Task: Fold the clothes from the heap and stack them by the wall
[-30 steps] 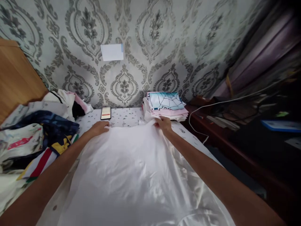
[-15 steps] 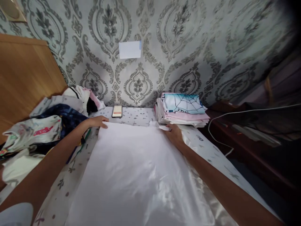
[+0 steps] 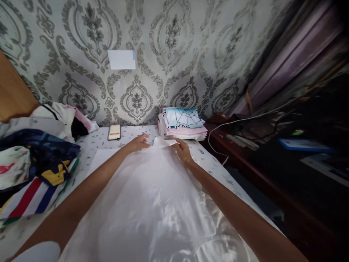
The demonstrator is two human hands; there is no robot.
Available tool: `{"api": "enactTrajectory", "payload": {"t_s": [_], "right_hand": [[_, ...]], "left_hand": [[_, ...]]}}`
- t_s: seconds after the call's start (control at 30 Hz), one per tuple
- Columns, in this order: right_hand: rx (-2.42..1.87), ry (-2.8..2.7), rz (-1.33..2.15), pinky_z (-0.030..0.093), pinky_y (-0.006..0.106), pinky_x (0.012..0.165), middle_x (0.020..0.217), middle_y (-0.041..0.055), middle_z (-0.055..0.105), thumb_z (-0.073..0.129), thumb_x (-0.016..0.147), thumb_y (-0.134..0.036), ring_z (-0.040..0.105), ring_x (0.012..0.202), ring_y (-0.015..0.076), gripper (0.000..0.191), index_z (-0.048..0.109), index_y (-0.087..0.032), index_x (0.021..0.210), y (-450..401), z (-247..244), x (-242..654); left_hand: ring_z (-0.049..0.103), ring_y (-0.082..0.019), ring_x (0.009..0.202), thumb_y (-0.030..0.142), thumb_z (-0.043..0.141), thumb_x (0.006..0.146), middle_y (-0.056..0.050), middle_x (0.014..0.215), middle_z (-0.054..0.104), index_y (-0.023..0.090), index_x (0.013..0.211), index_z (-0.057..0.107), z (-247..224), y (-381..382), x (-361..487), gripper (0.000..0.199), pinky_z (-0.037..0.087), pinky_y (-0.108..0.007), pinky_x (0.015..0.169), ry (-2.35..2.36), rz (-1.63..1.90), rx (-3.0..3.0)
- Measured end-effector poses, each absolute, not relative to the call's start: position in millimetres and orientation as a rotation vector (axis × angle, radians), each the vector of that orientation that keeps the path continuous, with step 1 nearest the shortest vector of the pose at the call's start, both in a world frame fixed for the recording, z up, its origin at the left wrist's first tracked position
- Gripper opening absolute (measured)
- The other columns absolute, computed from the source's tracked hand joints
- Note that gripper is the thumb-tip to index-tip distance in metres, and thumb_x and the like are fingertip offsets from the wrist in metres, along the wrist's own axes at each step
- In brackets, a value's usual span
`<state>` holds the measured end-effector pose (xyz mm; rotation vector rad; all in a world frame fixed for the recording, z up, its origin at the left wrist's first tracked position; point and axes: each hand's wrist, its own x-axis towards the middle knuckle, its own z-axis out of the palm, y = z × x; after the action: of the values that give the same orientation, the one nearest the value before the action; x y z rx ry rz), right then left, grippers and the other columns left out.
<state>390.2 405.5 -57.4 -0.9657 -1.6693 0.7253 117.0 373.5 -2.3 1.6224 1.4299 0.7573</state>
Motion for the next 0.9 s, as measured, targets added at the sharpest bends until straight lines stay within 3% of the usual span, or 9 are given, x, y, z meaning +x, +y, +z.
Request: {"api": "enactTrajectory", "payload": {"t_s": [0.07,0.13,0.3,0.4,0.57,0.7,0.77,0.9], "right_hand": [[-0.902,-1.689,0.698,0.053,0.038,0.087,0.113,0.0071,0.073,0.055,0.088,-0.051,0.066,0.099,0.0238,0.039,0.073,-0.023,0.109,402,-52,395],[-0.861,-1.707,0.695,0.049,0.041,0.099,0.117,0.0073,0.072,0.055,0.089,-0.053,0.064,0.111,0.0256,0.040,0.073,-0.024,0.109,400,-48,398],[-0.889,-1.714,0.683,0.044,0.045,0.107,0.124,0.0087,0.070,0.050,0.092,-0.060,0.062,0.118,0.0272,0.048,0.072,-0.023,0.114,402,-55,399],[-0.945,-1.731,0.682,0.042,0.047,0.109,0.127,0.0098,0.068,0.048,0.092,-0.061,0.058,0.123,0.0282,0.050,0.070,-0.023,0.117,410,-60,399],[-1.008,-1.688,0.617,0.047,0.041,0.104,0.139,0.0121,0.057,0.040,0.098,-0.042,0.058,0.122,0.0231,0.043,0.059,-0.022,0.131,391,-52,406],[-1.015,-2.001,0.460,0.051,0.042,0.097,0.117,0.0106,0.067,0.040,0.097,-0.023,0.064,0.106,0.0227,0.034,0.064,-0.022,0.122,337,-52,411],[-0.949,-2.239,0.405,0.050,0.045,0.101,0.119,0.0108,0.068,0.043,0.096,-0.022,0.062,0.113,0.0244,0.035,0.064,-0.022,0.125,319,-57,414],[-1.093,-2.364,0.304,0.037,0.052,0.116,0.145,0.0173,0.056,0.044,0.100,-0.032,0.048,0.138,0.0297,0.043,0.058,-0.016,0.137,333,-66,435]], "left_hand": [[0.062,-0.020,0.094,0.033,0.077,0.064,-0.010,0.118,0.063,0.025,0.133,0.048,-6,390,148,0.075,0.048,-0.021,0.059,1.429,0.759,1.603],[0.063,-0.019,0.087,0.028,0.077,0.062,-0.008,0.109,0.066,0.023,0.133,0.048,-11,402,166,0.077,0.048,-0.021,0.056,1.426,0.745,1.604],[0.061,-0.017,0.074,0.025,0.063,0.074,-0.004,0.085,0.064,0.016,0.095,0.061,-22,415,177,0.023,0.049,-0.024,0.059,1.518,0.849,1.619],[0.060,-0.019,0.079,0.020,0.056,0.076,-0.001,0.080,0.060,0.018,0.088,0.058,-23,417,176,0.013,0.052,-0.030,0.072,1.651,0.934,1.643],[0.053,-0.026,0.112,0.014,0.050,0.079,-0.008,0.109,0.058,0.020,0.107,0.054,-21,382,177,0.029,0.043,-0.044,0.103,1.768,1.082,1.792],[0.054,-0.025,0.111,0.022,0.043,0.092,-0.009,0.111,0.059,0.023,0.105,0.057,-27,328,180,0.019,0.046,-0.042,0.101,1.389,0.901,2.395],[0.057,-0.024,0.111,0.028,0.039,0.097,-0.008,0.114,0.063,0.024,0.108,0.059,-32,314,183,0.023,0.048,-0.040,0.100,1.135,0.685,2.582],[0.048,-0.026,0.135,0.036,0.039,0.100,-0.013,0.144,0.054,0.019,0.132,0.055,-41,333,187,0.040,0.038,-0.044,0.115,1.146,0.502,2.652]]}}
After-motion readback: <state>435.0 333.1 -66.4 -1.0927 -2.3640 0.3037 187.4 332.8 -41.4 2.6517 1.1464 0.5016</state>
